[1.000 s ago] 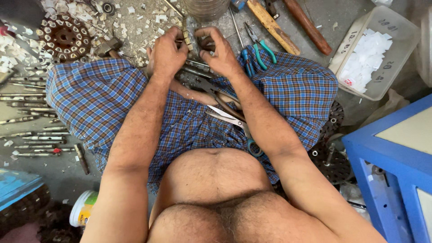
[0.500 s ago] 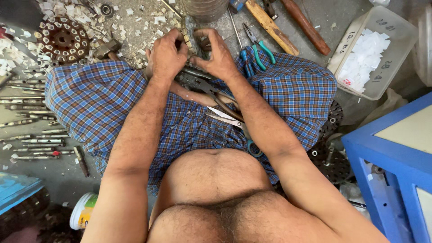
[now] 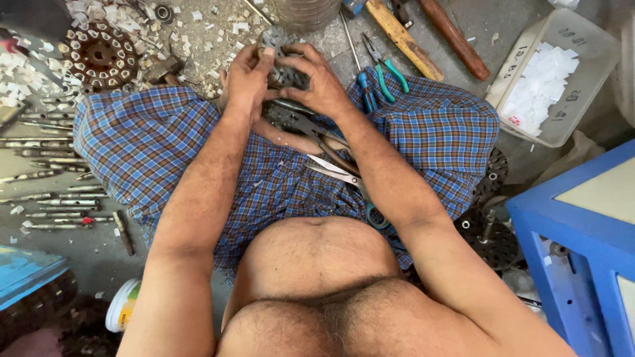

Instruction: The person removes copper wire coils from a motor stator using pliers and wire cutters. They pull the coils out of the slots and place them into a nearby container.

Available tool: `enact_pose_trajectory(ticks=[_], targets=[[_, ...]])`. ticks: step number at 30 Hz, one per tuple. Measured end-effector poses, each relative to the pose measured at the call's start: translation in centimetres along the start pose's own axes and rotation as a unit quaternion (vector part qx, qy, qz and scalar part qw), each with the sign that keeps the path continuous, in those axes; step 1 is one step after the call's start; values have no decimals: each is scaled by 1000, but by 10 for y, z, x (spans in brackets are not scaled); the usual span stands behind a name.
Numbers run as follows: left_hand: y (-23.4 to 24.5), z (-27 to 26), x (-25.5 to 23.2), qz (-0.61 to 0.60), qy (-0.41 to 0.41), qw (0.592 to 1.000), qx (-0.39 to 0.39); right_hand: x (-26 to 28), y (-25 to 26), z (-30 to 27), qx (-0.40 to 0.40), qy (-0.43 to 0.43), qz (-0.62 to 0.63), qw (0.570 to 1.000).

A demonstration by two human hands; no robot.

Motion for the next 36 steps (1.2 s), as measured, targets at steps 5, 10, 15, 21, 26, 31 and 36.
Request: enact_pose_trajectory(ticks=[5, 10, 15, 21, 26, 31, 36], targets=[[1, -3, -2, -17, 7, 999, -46, -14, 18, -6, -113, -63, 62, 990], [1, -15, -19, -97, -34, 994, -43, -3, 38, -12, -74, -92, 559, 820], [-15, -43, -43, -196, -122, 967, 111, 32, 56, -18, -51, 12, 550, 833], [-33, -71, -51, -251, -182, 944, 111, 68, 61, -24, -40, 45, 492, 868], [-23, -74, -49, -296, -173, 933, 109, 78, 54, -25, -36, 43, 467, 882], [-20, -68, -45, -316, -155, 929, 112, 62, 54, -27, -21, 20, 502, 864], [-22, -59, -41, -327, -142, 929, 97, 58, 52, -26, -46, -9, 461, 886]])
Point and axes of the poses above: each hand's wrist, its own z-axis towards the middle knuckle, its own y-axis out of the back of the hand, x = y × z, the point moved 2 cm from there along z, towards the middle knuckle, and after that the axes turned 12 degrees about x, right-handed, at the moved point
